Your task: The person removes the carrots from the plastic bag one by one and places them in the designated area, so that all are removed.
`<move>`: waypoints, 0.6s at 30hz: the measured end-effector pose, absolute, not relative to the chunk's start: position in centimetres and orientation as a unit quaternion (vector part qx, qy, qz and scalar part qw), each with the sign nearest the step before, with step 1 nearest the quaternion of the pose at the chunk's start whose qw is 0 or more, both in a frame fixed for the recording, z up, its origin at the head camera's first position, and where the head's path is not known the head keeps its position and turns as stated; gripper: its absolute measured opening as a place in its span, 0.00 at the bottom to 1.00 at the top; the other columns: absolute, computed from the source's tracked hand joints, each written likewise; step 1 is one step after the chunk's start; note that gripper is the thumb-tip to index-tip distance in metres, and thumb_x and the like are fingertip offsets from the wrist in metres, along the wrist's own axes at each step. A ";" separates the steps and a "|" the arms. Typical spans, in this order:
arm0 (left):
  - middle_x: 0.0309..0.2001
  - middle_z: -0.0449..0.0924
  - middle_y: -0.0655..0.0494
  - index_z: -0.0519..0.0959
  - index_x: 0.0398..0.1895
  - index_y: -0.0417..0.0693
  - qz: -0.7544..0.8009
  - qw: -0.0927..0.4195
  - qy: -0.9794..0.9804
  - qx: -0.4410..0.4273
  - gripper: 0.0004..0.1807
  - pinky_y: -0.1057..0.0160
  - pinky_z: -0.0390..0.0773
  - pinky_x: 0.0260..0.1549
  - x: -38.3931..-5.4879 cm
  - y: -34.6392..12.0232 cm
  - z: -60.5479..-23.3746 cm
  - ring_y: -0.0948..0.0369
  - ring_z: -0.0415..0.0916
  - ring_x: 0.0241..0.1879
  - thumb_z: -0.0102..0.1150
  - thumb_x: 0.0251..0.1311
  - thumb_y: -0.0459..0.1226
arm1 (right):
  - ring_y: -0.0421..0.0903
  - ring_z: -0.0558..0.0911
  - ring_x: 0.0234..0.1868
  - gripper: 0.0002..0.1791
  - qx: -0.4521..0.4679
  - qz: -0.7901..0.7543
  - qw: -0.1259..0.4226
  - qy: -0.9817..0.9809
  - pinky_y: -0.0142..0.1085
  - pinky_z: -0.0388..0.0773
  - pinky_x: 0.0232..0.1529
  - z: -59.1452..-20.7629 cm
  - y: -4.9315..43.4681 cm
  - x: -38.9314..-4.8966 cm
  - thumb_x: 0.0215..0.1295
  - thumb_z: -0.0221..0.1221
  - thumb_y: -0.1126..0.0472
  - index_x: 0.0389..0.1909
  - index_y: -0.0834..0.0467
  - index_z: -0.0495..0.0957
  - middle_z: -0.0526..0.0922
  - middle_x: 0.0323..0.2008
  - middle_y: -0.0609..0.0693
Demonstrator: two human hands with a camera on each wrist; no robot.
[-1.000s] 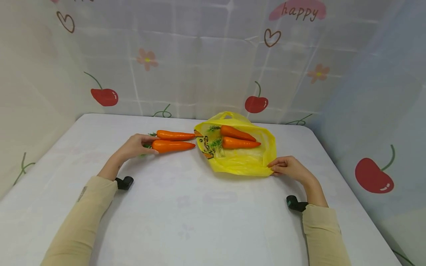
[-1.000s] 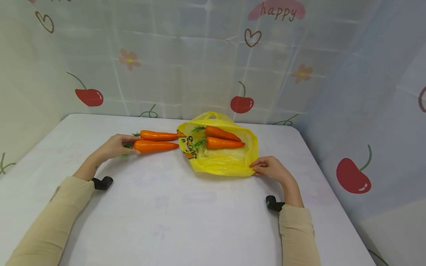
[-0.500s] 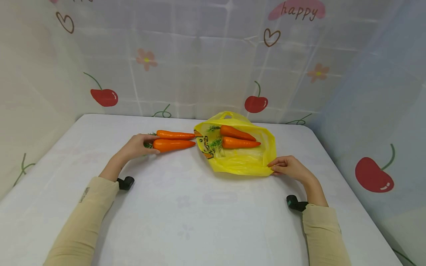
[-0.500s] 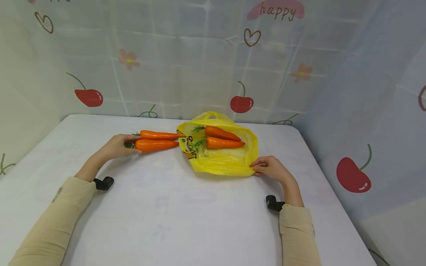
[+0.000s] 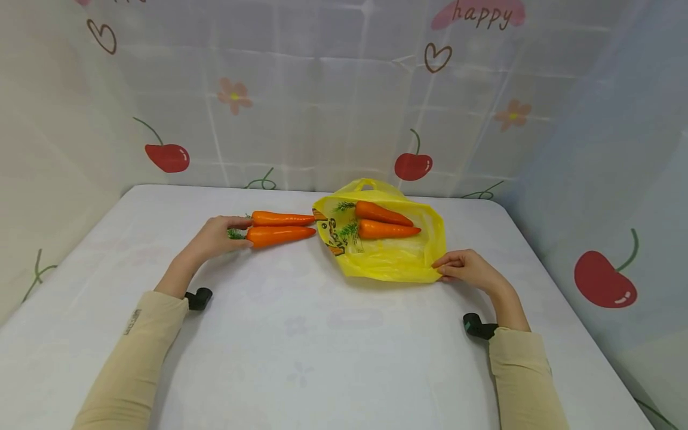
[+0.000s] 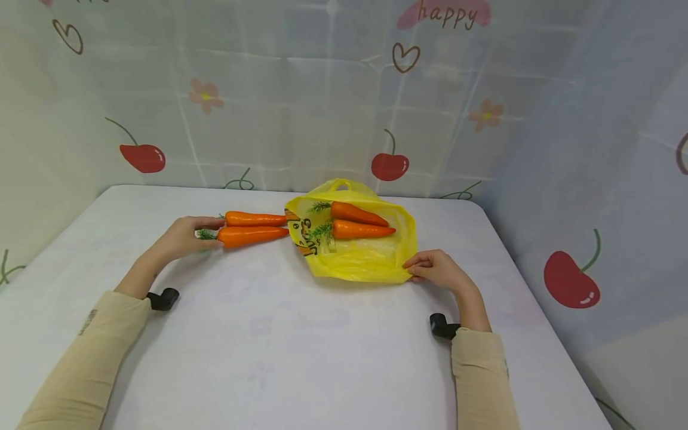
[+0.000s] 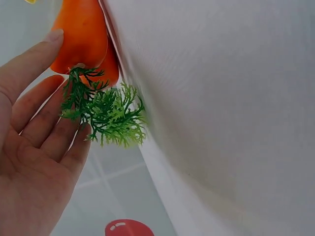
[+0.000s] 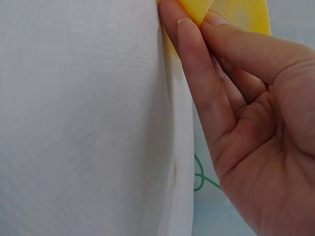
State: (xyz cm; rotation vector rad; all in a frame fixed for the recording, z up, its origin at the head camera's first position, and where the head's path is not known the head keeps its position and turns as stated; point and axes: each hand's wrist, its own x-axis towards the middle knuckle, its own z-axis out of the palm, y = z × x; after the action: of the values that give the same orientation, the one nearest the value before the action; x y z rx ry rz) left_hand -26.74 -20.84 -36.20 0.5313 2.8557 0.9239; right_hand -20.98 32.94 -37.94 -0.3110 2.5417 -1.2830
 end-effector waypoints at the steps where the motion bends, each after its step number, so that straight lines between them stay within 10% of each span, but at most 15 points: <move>1: 0.56 0.71 0.37 0.69 0.62 0.36 0.303 0.047 0.935 0.176 0.31 0.42 0.60 0.57 -26.7 -20.8 -36.2 0.43 0.65 0.57 0.65 0.56 0.37 | 0.51 0.82 0.34 0.12 -0.107 -0.444 0.139 0.878 0.34 0.79 0.38 -37.9 32.9 -21.0 0.65 0.57 0.68 0.45 0.73 0.78 0.83 0.35 0.58; 18: 0.55 0.72 0.37 0.70 0.61 0.35 0.296 0.043 0.933 0.199 0.28 0.42 0.62 0.55 -26.4 -20.4 -36.2 0.42 0.65 0.56 0.64 0.56 0.32 | 0.52 0.82 0.35 0.12 -0.106 -0.457 0.144 0.871 0.35 0.79 0.39 -38.0 33.0 -20.9 0.65 0.57 0.69 0.45 0.74 0.77 0.83 0.36 0.59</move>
State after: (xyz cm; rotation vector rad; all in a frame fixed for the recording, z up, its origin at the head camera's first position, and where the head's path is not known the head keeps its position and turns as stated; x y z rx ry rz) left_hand -26.36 -20.42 -36.22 0.6089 2.8550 0.9053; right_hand -20.93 32.96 -37.99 -0.3045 2.5118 -1.3164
